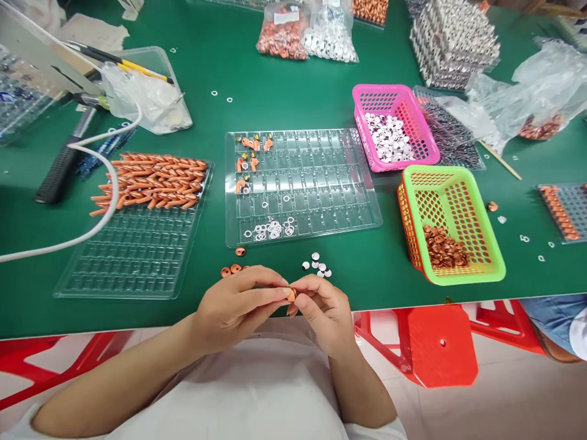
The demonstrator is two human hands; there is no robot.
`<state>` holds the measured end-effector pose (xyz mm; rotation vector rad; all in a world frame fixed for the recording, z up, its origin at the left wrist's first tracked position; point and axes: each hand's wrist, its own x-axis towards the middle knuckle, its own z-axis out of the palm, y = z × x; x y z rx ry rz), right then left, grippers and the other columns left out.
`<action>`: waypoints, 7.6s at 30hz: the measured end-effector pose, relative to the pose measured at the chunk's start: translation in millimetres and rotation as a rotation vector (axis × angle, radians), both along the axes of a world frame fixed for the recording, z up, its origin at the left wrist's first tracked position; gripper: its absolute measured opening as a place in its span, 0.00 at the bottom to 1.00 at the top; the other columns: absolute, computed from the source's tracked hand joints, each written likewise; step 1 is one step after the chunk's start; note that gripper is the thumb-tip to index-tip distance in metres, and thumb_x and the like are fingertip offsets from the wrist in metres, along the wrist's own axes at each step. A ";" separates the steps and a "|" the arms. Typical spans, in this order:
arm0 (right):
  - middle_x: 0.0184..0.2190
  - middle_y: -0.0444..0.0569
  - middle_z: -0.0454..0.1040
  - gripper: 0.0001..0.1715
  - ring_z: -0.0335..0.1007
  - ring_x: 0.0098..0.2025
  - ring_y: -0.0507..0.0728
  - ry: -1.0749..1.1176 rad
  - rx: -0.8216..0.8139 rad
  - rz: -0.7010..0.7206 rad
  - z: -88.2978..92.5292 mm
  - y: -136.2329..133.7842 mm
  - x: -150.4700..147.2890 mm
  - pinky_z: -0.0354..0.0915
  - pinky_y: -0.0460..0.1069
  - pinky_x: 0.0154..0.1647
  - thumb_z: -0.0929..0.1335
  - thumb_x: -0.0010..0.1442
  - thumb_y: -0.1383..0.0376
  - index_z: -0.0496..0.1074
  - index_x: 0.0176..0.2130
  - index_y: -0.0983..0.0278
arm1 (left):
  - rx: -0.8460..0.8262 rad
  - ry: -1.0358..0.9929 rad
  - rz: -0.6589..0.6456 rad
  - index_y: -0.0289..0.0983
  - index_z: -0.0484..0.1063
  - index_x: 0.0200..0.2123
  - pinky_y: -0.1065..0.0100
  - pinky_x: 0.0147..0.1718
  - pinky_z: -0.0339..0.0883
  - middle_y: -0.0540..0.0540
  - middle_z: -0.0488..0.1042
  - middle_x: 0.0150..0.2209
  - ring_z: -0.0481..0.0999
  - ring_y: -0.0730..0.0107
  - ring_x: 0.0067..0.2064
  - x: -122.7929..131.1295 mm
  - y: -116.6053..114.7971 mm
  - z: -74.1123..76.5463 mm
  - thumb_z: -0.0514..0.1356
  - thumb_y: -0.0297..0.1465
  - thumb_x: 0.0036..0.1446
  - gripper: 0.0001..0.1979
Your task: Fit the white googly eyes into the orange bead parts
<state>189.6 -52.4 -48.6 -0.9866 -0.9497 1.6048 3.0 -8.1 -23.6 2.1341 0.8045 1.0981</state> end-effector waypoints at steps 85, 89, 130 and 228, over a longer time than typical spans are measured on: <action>0.35 0.49 0.77 0.25 0.73 0.35 0.56 -0.499 0.510 -0.115 11.9 -1.1 -7.9 0.72 0.52 0.33 0.67 0.58 0.76 0.72 0.52 0.55 | 0.053 -0.036 0.050 0.33 0.70 0.47 0.67 0.35 0.75 0.40 0.76 0.36 0.76 0.66 0.40 0.2 -17.3 -4.5 0.57 0.16 0.56 0.16; 0.36 0.49 0.78 0.26 0.74 0.36 0.56 -0.560 0.548 -0.119 13.1 -0.8 -7.8 0.72 0.52 0.33 0.67 0.58 0.76 0.71 0.53 0.55 | 0.057 -0.022 0.060 0.34 0.69 0.48 0.67 0.35 0.75 0.41 0.76 0.37 0.76 0.67 0.40 0.0 -17.5 -4.1 0.56 0.18 0.58 0.15; 0.39 0.47 0.75 0.13 0.72 0.38 0.53 -0.443 0.215 0.161 23.8 12.1 -0.6 0.71 0.48 0.39 0.69 0.62 0.66 0.71 0.47 0.57 | 0.077 -0.014 0.090 0.33 0.68 0.49 0.67 0.34 0.73 0.42 0.76 0.37 0.75 0.68 0.37 1.1 -9.1 -5.6 0.54 0.18 0.58 0.16; 0.35 0.53 0.76 0.21 0.65 0.30 0.54 -0.821 0.836 0.114 16.1 13.8 1.2 0.61 0.49 0.25 0.63 0.62 0.76 0.65 0.55 0.68 | -1.147 -0.276 0.006 0.33 0.73 0.29 0.74 0.25 0.67 0.50 0.74 0.25 0.69 0.78 0.25 -0.2 -1.9 12.9 0.64 0.27 0.53 0.03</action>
